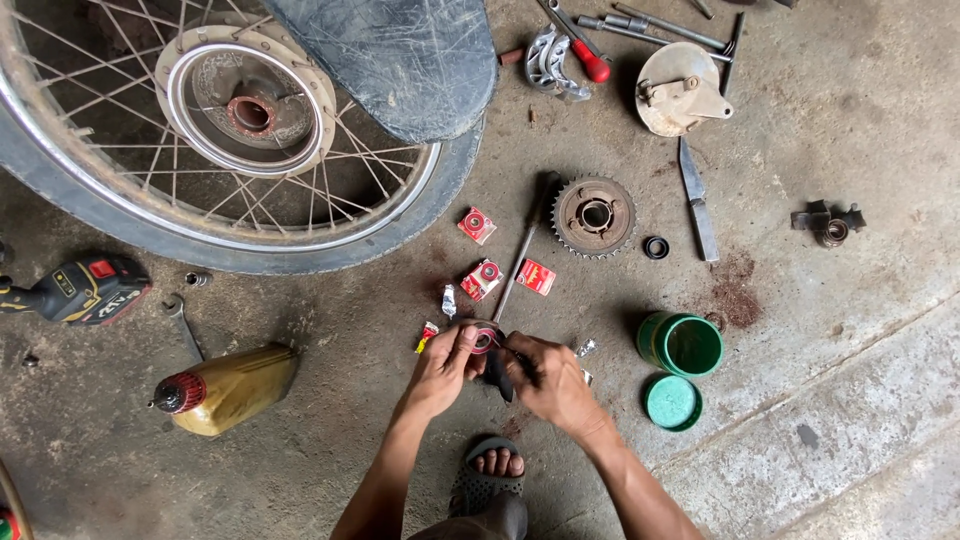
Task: The person sits on the floor and assembles small mechanical components, including bearings and springs, using their hands. They unwrap parts from packaging, place them into a cylindrical housing, and manipulate them to fit together.
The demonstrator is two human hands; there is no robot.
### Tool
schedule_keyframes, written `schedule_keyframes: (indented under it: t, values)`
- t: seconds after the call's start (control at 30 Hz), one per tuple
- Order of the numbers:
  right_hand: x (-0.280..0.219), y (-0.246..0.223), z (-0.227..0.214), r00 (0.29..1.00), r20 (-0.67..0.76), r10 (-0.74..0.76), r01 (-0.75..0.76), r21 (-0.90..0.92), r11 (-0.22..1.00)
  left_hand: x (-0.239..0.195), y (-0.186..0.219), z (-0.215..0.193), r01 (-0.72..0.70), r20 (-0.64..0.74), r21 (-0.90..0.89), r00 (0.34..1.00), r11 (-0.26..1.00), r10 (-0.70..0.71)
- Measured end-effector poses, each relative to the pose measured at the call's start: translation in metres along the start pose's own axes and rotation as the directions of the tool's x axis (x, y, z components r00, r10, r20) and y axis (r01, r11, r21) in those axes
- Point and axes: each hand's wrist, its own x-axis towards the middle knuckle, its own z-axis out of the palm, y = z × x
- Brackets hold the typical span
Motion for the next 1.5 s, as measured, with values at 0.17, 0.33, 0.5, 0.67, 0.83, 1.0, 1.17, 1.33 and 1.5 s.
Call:
schedule_keyframes:
  t: [0.17, 0.33, 0.5, 0.67, 0.83, 1.0, 1.17, 1.33, 1.5]
  values:
    - [-0.001, 0.003, 0.03, 0.975, -0.137, 0.173, -0.153, 0.147, 0.977, -0.012, 0.03, 0.026, -0.007, -0.216, 0.111, 0.976, 0.994, 0.031]
    - [0.001, 0.006, 0.05, 0.938, -0.222, 0.267, -0.168, 0.381, 0.909, -0.012, 0.028, 0.046, -0.006, -0.34, 0.009, 0.941, 1.0, 0.008]
    - [-0.001, 0.003, 0.035, 0.971, -0.187, 0.149, -0.069, 0.378, 0.923, -0.007, -0.001, 0.038, 0.006, -0.331, -0.137, 0.942, 0.991, -0.051]
    - [0.003, 0.012, 0.02, 0.986, -0.151, 0.073, -0.025, 0.3, 0.954, -0.01, 0.015, 0.023, 0.08, -0.282, -0.167, 0.951, 0.983, -0.126]
    - [0.006, 0.007, 0.009, 0.991, -0.136, -0.006, 0.039, 0.237, 0.971, -0.007, 0.019, 0.013, -0.001, -0.221, -0.041, 0.975, 0.999, -0.009]
    - [0.007, 0.015, 0.007, 0.993, -0.114, 0.011, 0.011, 0.197, 0.98, -0.006, 0.028, 0.014, 0.005, -0.193, 0.044, 0.981, 0.999, 0.004]
    - [0.007, 0.009, 0.002, 0.996, -0.088, 0.033, -0.014, 0.206, 0.979, -0.009, 0.031, 0.01, -0.002, -0.166, 0.102, 0.986, 0.995, 0.019]
    - [0.007, 0.018, 0.004, 0.996, -0.055, 0.076, -0.064, 0.193, 0.979, -0.008, 0.04, 0.01, 0.026, -0.104, 0.237, 0.995, 0.971, -0.002]
    - [0.01, 0.02, 0.009, 0.98, -0.034, 0.196, -0.176, 0.311, 0.934, -0.009, 0.024, 0.023, -0.003, -0.151, 0.294, 0.987, 0.956, 0.05]
